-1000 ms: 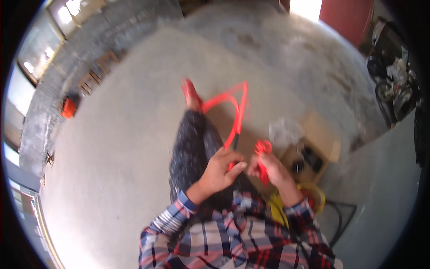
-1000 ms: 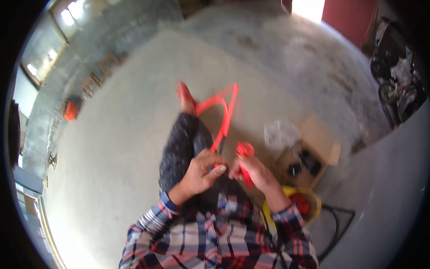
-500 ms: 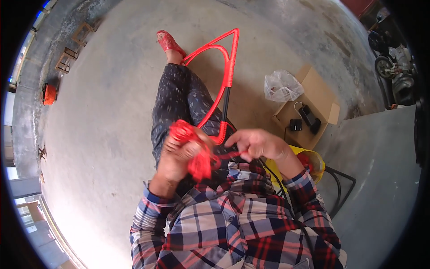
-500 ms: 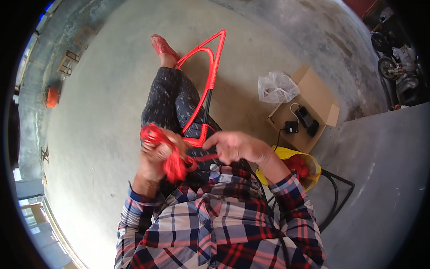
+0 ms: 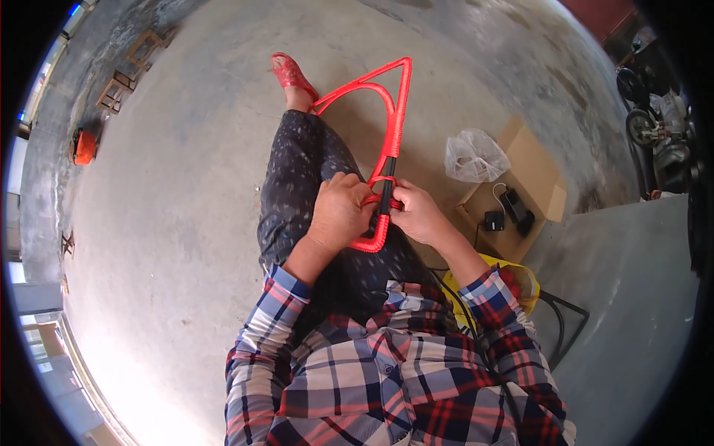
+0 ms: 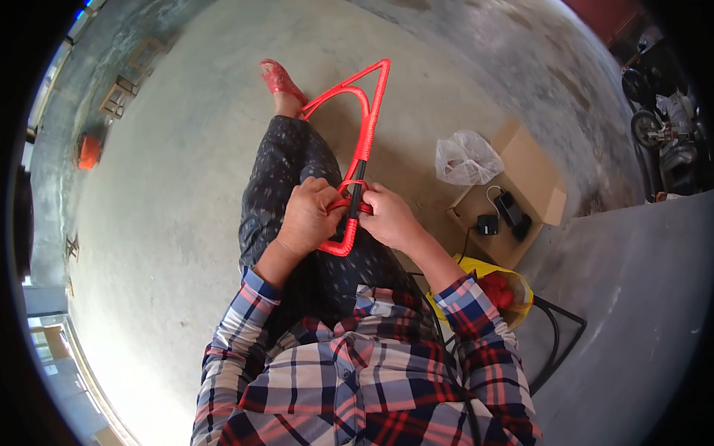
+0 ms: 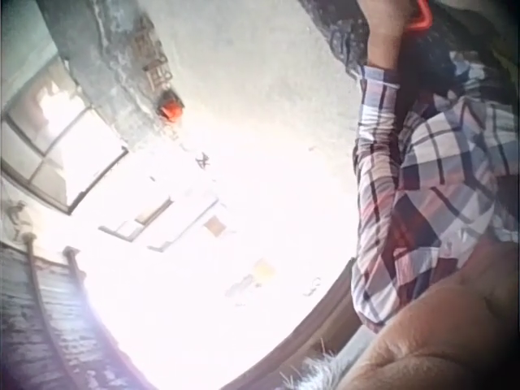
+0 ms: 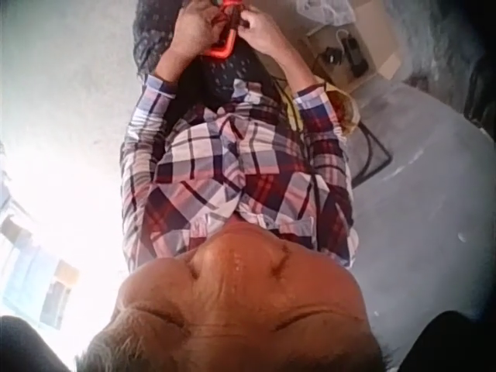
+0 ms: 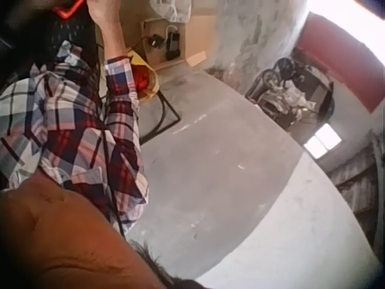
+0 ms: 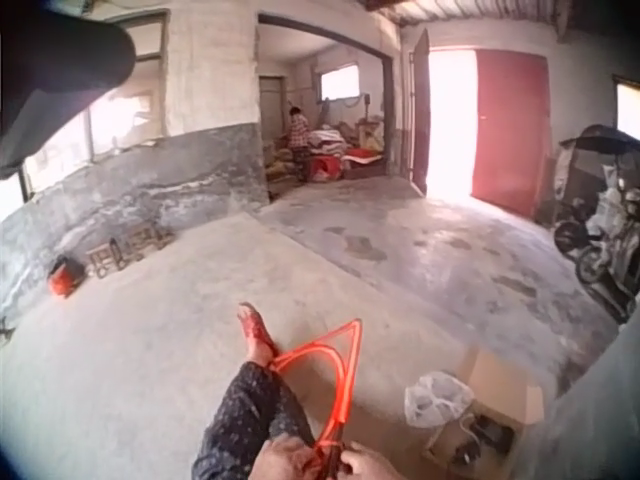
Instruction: Threading a red cord through pre-drilled holes in a red triangular plastic frame.
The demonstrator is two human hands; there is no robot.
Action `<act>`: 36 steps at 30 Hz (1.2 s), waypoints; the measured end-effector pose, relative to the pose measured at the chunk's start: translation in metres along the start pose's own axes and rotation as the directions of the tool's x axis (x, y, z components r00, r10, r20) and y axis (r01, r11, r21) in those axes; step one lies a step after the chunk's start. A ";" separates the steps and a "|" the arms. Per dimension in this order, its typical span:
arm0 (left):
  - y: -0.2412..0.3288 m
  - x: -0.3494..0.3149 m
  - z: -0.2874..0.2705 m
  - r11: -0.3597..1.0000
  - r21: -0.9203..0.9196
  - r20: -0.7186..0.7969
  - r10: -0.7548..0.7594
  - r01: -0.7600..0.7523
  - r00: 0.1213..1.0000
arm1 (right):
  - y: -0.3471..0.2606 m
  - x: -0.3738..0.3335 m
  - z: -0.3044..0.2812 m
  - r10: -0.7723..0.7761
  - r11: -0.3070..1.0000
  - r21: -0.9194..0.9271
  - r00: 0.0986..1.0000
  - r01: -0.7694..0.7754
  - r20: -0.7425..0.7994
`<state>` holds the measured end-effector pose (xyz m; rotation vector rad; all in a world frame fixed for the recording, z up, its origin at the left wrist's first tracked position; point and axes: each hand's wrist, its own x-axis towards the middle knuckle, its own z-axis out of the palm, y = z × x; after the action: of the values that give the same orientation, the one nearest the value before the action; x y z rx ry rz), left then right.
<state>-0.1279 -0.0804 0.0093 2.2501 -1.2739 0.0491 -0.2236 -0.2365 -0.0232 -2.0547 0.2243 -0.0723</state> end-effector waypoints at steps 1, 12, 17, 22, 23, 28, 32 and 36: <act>0.001 -0.001 0.003 0.996 -0.085 0.001 -0.015 0.015 1.000 | 0.002 -0.003 0.000 -0.003 1.000 -0.005 1.000 0.003 0.003; 0.027 -0.038 0.017 0.350 -0.797 0.365 -0.370 0.492 0.854 | -0.054 -0.070 -0.086 -0.220 0.298 0.941 0.971 0.161 -0.096; 0.021 -0.044 0.030 0.327 -0.807 0.379 -0.350 0.491 0.857 | -0.106 -0.110 -0.106 -0.185 0.154 0.985 0.982 0.071 -0.042; 0.023 -0.047 0.028 0.298 -0.825 0.369 -0.361 0.481 0.857 | -0.141 -0.118 -0.098 -0.470 0.116 0.984 0.880 0.138 -0.068; 0.023 -0.047 0.029 0.275 -0.843 0.362 -0.347 0.463 0.865 | -0.148 -0.117 -0.098 -0.531 0.087 0.993 0.847 0.082 -0.023; 0.021 -0.040 0.033 0.251 -0.792 0.477 -0.316 0.557 0.820 | -0.170 -0.120 -0.113 -0.624 -0.023 0.987 0.769 0.158 -0.138; 0.035 -0.037 0.029 0.732 -0.584 0.031 -0.411 0.350 0.911 | -0.168 -0.107 -0.120 -0.710 -0.100 0.992 0.693 0.075 -0.124; 0.044 -0.008 0.008 0.720 -0.687 -0.217 -0.326 0.093 0.920 | -0.155 -0.081 -0.120 -0.666 0.129 0.959 0.739 0.251 -0.104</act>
<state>-0.1688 -0.0957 0.0197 1.6452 -0.6828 -0.1065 -0.3003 -0.2540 0.1734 -0.7530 -0.6443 -0.1753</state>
